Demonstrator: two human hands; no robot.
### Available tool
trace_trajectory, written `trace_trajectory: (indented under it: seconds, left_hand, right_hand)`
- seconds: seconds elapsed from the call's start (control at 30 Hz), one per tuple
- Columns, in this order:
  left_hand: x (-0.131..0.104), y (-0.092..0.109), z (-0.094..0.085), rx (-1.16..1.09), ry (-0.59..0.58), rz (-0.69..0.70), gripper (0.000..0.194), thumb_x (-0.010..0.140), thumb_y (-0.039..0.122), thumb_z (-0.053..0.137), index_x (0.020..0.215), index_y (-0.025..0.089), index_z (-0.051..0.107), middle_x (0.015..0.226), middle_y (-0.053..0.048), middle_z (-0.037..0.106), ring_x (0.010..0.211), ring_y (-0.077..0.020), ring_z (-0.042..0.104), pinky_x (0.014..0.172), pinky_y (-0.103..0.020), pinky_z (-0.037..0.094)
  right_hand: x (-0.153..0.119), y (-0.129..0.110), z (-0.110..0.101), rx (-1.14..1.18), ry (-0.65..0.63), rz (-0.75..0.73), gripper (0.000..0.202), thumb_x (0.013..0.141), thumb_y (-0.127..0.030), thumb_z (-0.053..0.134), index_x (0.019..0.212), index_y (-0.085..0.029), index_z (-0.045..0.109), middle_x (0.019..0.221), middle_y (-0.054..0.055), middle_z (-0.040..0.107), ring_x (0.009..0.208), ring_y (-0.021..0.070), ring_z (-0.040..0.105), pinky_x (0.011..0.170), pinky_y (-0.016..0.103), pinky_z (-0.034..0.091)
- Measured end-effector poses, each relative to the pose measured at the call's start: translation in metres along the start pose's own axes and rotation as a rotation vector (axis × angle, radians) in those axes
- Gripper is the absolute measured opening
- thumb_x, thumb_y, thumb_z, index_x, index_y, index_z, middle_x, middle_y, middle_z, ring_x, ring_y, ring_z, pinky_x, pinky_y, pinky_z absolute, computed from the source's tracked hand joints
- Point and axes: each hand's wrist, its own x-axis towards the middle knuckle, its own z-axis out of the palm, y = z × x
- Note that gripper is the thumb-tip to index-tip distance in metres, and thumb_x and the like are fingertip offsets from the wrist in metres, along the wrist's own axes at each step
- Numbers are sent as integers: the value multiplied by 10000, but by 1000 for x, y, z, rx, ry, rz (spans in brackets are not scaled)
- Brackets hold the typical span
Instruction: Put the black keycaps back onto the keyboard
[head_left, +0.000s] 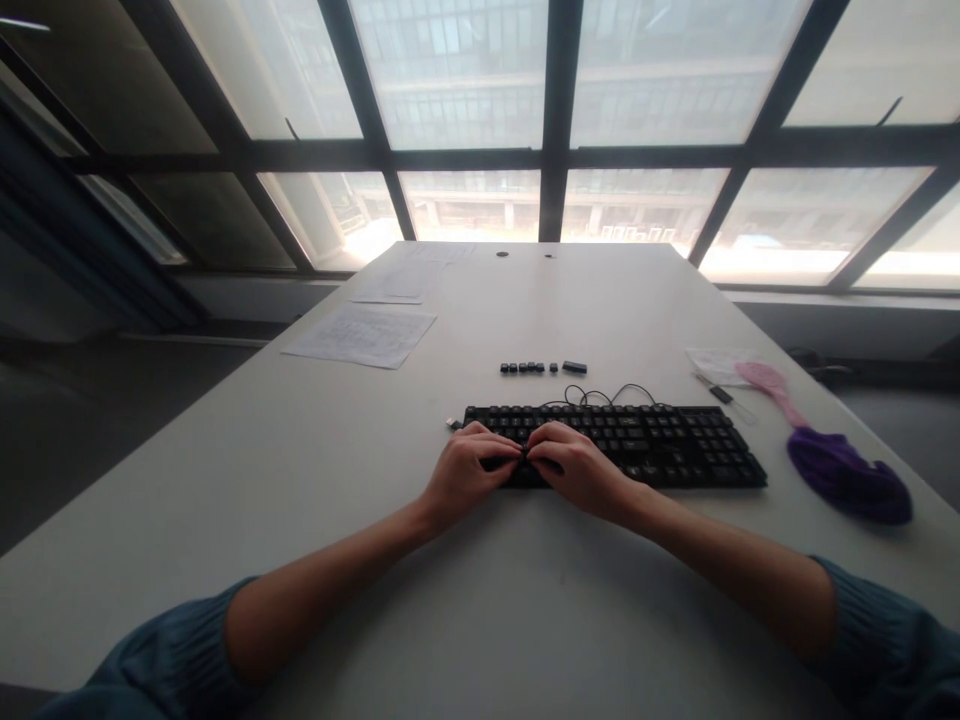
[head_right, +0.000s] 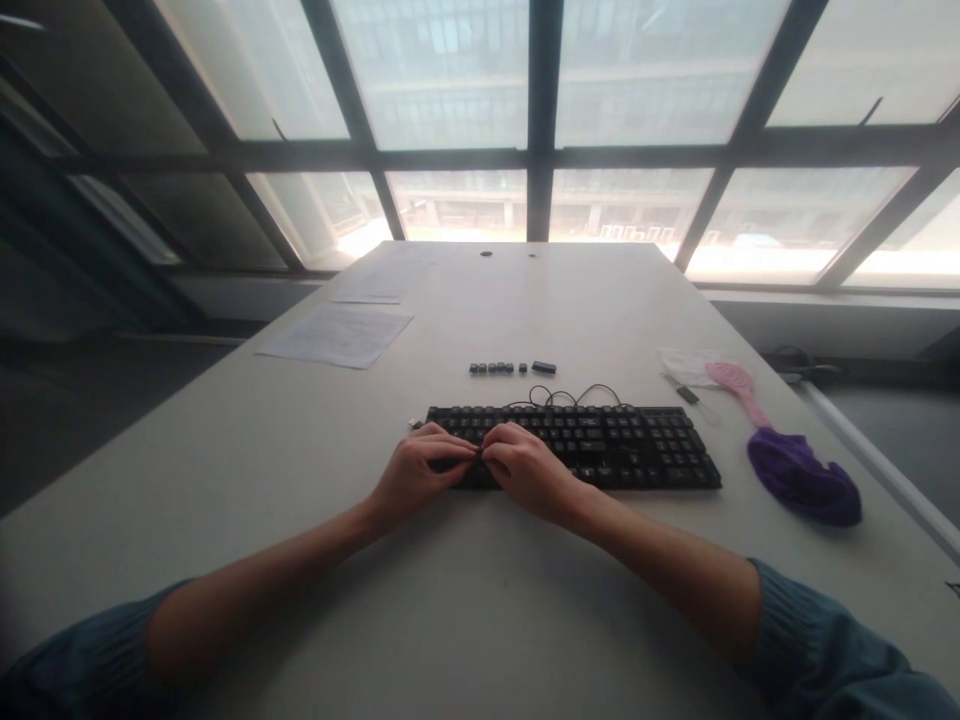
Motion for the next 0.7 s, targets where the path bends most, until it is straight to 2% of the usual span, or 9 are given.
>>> trace_trajectory:
  seconds: [0.17, 0.23, 0.4, 0.6, 0.7]
  left_hand:
    - [0, 4, -1, -7, 6, -124, 427, 773, 204, 813, 1188, 263, 730, 916, 9, 794, 862, -195, 644, 863, -352, 542]
    - [1, 6, -2, 1, -7, -144, 487, 774, 195, 811, 1243, 265, 700, 919, 19, 798, 882, -202, 633, 885, -364, 527]
    - [1, 7, -2, 8, -10, -126, 404, 781, 171, 795, 1167, 278, 742, 929, 36, 796, 870, -193, 613, 846, -339, 522]
    - [1, 3, -1, 55, 6, -72, 390, 788, 190, 808, 1165, 274, 754, 910, 13, 795, 850, -200, 608, 820, -345, 524]
    - [1, 1, -1, 76, 19, 4, 232, 801, 227, 811, 1029, 274, 801, 895, -1, 789, 823, -197, 606, 785, -346, 525]
  right_hand:
    - [1, 0, -5, -16, 6, 23, 141, 897, -84, 648, 911, -201, 725, 934, 65, 724, 912, 219, 604, 847, 382, 536]
    - [1, 1, -5, 9, 14, 43, 146, 870, -61, 670, 905, -195, 717, 929, 63, 724, 902, 215, 602, 831, 369, 536]
    - [0, 0, -4, 29, 32, 42, 172, 874, -54, 659, 799, -199, 712, 916, 62, 723, 885, 208, 603, 800, 350, 537]
    - [0, -1, -4, 21, 38, 43, 165, 882, -76, 663, 796, -203, 723, 913, 70, 722, 888, 212, 606, 799, 355, 543]
    - [1, -1, -3, 25, 40, 43, 158, 883, -79, 664, 806, -202, 725, 918, 71, 722, 896, 213, 608, 807, 354, 546]
